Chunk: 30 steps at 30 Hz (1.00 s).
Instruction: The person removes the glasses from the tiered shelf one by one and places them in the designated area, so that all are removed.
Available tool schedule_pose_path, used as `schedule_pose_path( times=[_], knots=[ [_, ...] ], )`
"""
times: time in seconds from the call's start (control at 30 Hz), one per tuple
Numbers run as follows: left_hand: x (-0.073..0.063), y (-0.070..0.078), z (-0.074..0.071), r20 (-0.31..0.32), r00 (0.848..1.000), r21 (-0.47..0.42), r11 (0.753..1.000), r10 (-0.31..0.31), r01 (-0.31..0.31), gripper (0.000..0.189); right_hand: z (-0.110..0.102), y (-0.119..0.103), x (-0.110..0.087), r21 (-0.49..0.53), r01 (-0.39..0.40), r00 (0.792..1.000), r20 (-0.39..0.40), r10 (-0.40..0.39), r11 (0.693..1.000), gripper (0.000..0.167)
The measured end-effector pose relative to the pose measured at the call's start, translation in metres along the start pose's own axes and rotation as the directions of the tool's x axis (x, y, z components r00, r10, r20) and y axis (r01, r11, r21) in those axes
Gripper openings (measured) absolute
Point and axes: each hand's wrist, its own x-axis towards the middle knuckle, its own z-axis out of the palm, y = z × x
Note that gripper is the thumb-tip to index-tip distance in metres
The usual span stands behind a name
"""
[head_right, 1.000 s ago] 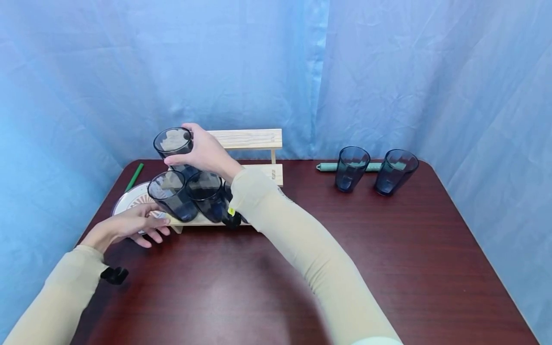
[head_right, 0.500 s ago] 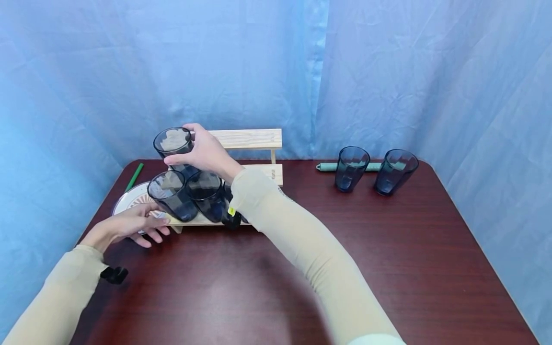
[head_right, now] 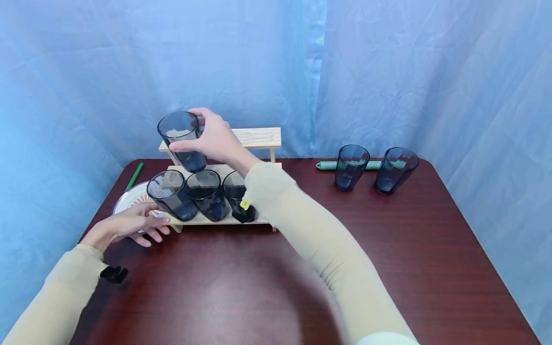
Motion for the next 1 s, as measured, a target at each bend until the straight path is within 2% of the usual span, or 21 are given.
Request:
schedule_pose_path(
  times=[0.23, 0.5, 0.8, 1.0],
  knots=[
    [-0.002, -0.001, -0.001, -0.004, 1.0, 0.006, 1.0, 0.006, -0.006, 0.058, -0.043, -0.005, -0.022, 0.031, 0.02, 0.998, -0.061, -0.018, 0.999, 0.093],
    [-0.004, -0.002, -0.004, -0.014, 1.0, 0.007, 1.0, -0.002, 0.002, 0.06, -0.087, -0.001, -0.055, -0.032, -0.001, 0.995, -0.099, -0.002, 0.999, 0.093],
    [-0.006, -0.001, -0.003, -0.006, 1.0, 0.007, 1.0, -0.004, 0.004, 0.062, -0.128, 0.021, -0.098, -0.073, -0.012, 0.98, -0.199, -0.003, 0.997, 0.087],
    [-0.008, -0.001, -0.007, -0.011, 1.0, 0.015, 1.0, 0.001, -0.001, 0.065, -0.141, 0.047, -0.116, -0.096, -0.031, 0.967, -0.255, 0.006, 0.995, 0.086]
  ],
)
